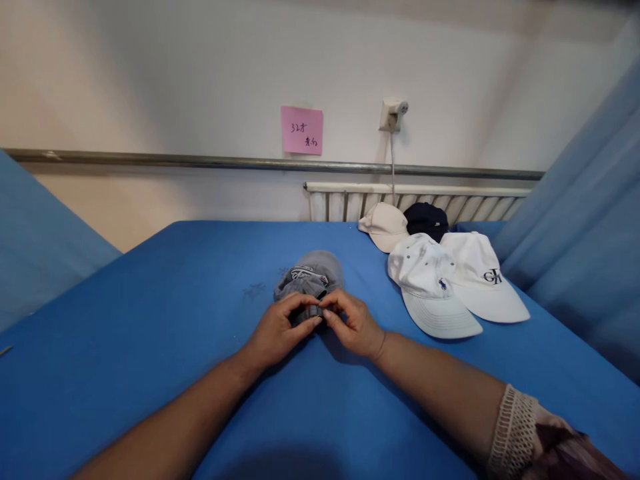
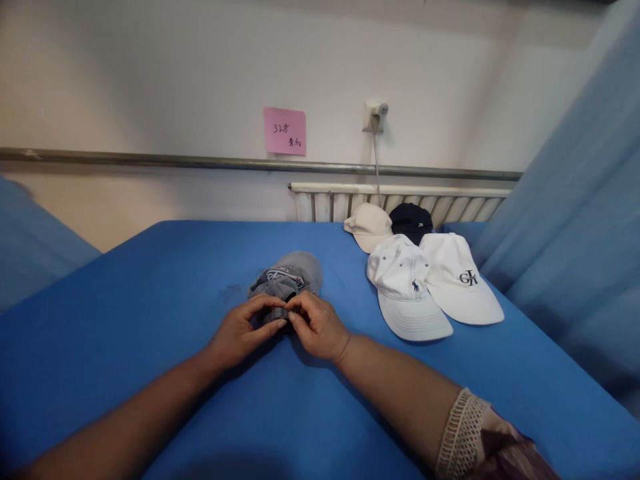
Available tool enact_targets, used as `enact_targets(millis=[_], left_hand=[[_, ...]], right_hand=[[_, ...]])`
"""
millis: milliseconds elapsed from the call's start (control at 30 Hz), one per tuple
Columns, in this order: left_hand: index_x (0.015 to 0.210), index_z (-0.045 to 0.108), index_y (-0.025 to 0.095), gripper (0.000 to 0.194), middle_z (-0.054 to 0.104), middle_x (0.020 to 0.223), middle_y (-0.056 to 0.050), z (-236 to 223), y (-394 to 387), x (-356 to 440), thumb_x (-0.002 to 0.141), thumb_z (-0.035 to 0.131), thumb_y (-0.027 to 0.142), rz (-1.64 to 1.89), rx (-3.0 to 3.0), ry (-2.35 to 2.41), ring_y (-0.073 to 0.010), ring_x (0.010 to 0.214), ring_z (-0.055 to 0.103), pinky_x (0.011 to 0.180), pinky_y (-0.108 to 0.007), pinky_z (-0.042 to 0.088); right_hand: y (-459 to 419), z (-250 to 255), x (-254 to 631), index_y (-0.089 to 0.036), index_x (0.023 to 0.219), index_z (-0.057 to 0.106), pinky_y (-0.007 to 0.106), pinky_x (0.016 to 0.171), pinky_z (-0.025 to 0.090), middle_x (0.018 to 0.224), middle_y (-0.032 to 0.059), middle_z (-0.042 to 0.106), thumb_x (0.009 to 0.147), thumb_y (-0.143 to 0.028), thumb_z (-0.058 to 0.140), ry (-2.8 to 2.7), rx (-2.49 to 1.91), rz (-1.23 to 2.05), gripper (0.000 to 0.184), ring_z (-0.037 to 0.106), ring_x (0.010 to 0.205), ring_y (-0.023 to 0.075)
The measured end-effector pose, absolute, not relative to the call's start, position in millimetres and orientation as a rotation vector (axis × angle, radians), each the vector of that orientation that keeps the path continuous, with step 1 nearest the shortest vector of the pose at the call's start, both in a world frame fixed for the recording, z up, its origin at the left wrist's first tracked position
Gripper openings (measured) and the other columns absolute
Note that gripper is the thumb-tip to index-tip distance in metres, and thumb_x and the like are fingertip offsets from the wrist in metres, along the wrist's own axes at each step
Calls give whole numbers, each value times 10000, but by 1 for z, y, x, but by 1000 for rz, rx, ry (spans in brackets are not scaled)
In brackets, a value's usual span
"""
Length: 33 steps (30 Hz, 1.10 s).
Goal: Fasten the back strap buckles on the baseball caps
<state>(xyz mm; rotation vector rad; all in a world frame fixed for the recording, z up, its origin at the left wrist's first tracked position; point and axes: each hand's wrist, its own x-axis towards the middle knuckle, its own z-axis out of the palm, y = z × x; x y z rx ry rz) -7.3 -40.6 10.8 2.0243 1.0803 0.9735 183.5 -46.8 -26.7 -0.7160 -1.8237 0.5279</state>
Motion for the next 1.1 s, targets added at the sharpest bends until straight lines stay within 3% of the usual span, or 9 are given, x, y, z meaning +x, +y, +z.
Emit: enact_targets(millis=[400, 1100], left_hand=[[992, 665, 212, 153, 677, 928, -18, 13, -43, -8, 850, 637, 259, 918, 2265, 1061, -184, 877, 623, 815, -326, 473], [992, 646, 207, 145, 667, 917, -15, 13, -46, -8, 857, 635, 259, 882, 2385, 1102, -172, 853, 620, 775, -304, 472]], right_hand=[[-46, -27, 182, -204, 946, 577, 255, 647, 446, 778, -4, 562, 834, -122, 523, -1789, -774, 535, 150, 547, 679, 134], [-46, -25, 181, -199, 898, 567, 262, 646, 438, 783, 4, 564, 806, -103, 503, -1797, -784, 452, 148, 545, 682, 138]])
